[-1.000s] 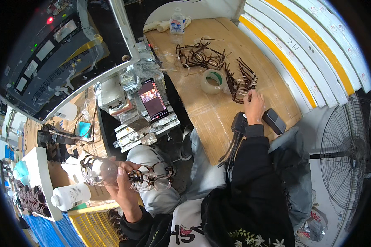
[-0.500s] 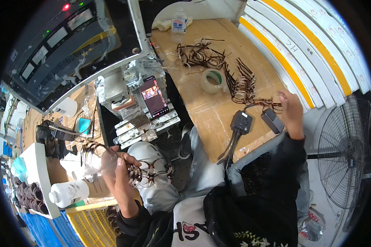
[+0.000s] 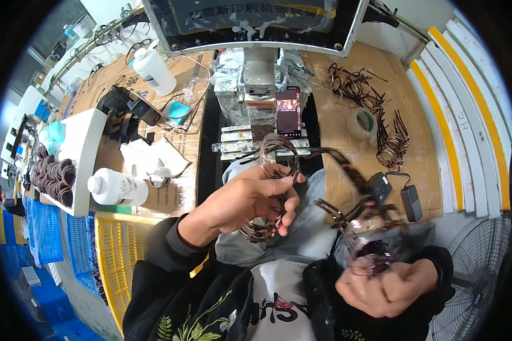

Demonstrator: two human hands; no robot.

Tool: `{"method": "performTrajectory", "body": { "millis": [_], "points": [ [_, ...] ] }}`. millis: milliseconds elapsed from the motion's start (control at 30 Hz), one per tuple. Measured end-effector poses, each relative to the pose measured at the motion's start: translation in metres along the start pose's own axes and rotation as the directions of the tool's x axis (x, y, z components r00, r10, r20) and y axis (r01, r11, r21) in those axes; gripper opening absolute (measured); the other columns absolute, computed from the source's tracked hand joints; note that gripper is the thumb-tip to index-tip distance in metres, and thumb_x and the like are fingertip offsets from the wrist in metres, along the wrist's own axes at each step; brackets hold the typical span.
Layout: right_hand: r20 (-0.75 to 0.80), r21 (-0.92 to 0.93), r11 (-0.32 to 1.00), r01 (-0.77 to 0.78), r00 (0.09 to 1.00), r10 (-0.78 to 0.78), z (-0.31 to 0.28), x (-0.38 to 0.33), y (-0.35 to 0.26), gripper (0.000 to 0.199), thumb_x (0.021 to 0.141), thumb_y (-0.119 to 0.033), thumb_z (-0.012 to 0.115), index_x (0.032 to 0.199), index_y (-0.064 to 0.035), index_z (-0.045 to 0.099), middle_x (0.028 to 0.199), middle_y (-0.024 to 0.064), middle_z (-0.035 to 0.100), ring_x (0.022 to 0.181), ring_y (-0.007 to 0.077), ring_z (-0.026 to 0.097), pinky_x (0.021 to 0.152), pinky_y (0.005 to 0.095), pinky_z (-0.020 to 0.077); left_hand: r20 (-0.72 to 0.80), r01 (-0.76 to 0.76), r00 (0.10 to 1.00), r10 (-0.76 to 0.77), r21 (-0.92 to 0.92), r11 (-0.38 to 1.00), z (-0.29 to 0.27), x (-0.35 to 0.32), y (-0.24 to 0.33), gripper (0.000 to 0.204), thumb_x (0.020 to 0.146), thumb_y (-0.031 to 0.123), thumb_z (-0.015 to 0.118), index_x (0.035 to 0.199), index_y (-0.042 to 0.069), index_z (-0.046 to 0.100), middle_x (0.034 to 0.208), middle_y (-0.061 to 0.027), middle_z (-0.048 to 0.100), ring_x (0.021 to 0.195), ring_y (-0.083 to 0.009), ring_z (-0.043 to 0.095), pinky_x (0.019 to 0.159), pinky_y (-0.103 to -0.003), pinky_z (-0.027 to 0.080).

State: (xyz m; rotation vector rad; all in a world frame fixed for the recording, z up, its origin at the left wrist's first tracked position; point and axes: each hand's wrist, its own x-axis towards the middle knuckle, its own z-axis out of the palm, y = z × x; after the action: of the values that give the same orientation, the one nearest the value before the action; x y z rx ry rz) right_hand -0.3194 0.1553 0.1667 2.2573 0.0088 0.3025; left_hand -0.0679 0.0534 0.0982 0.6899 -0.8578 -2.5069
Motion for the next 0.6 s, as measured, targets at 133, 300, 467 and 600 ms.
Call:
{"method": "performTrajectory", "body": {
  "millis": [133, 300, 467, 600],
  "points": [
    [0.053, 0.079, 0.987, 0.138, 0.988, -0.143, 0.017, 0.016, 0.009, 0.022, 0.07, 0.003, 0.052, 0.086, -0.0022, 0.066, 0.081, 0.0027, 0.06, 0.07, 0.009, 0.046, 0.058, 0.0207, 0.0316, -0.005, -0.031, 1.0, 0.031, 0.018, 0.999, 0.004, -0.001, -0.01, 0.022, 0.095, 0.017, 0.044, 0.11, 0.001, 0.044, 0.077, -0.0079, 0.054, 0.065, -0.0193, 0.058, 0.062, -0.033, 0.051],
    [-0.106, -0.003, 0.983, 0.184, 0.977, -0.183, 0.025, 0.022, 0.011, 0.009, 0.064, -0.005, 0.053, 0.065, -0.0137, 0.055, 0.066, 0.0016, 0.055, 0.058, 0.0086, 0.038, 0.054, 0.0213, 0.0253, -0.05, -0.074, 0.996, 0.07, -0.079, 0.994, -0.002, 0.003, -0.017, 0.025, 0.096, 0.019, 0.041, 0.112, 0.0, 0.042, 0.077, -0.0086, 0.056, 0.062, -0.0219, 0.059, 0.062, -0.032, 0.05],
    [-0.093, 0.009, 0.972, 0.234, 0.968, -0.232, 0.017, 0.021, 0.011, 0.009, 0.066, -0.006, 0.053, 0.067, -0.0131, 0.057, 0.067, 0.0017, 0.057, 0.058, 0.0078, 0.038, 0.053, 0.0214, 0.0257, -0.062, -0.039, 0.998, 0.029, -0.167, 0.985, -0.004, 0.005, -0.017, 0.039, 0.098, 0.035, 0.034, 0.113, 0.0, 0.042, 0.077, -0.0095, 0.057, 0.063, -0.0236, 0.059, 0.061, -0.033, 0.049],
    [-0.064, 0.071, 0.982, 0.175, 0.983, -0.171, 0.015, 0.022, 0.006, 0.019, 0.073, -0.001, 0.051, 0.086, -0.0045, 0.065, 0.078, 0.0012, 0.06, 0.071, 0.0091, 0.045, 0.056, 0.021, 0.0291, -0.087, -0.002, 0.996, -0.014, -0.185, 0.983, 0.001, 0.009, -0.019, 0.065, 0.095, 0.055, 0.025, 0.119, -0.002, 0.043, 0.081, -0.0105, 0.056, 0.068, -0.0222, 0.058, 0.06, -0.035, 0.049]
  ]
}}
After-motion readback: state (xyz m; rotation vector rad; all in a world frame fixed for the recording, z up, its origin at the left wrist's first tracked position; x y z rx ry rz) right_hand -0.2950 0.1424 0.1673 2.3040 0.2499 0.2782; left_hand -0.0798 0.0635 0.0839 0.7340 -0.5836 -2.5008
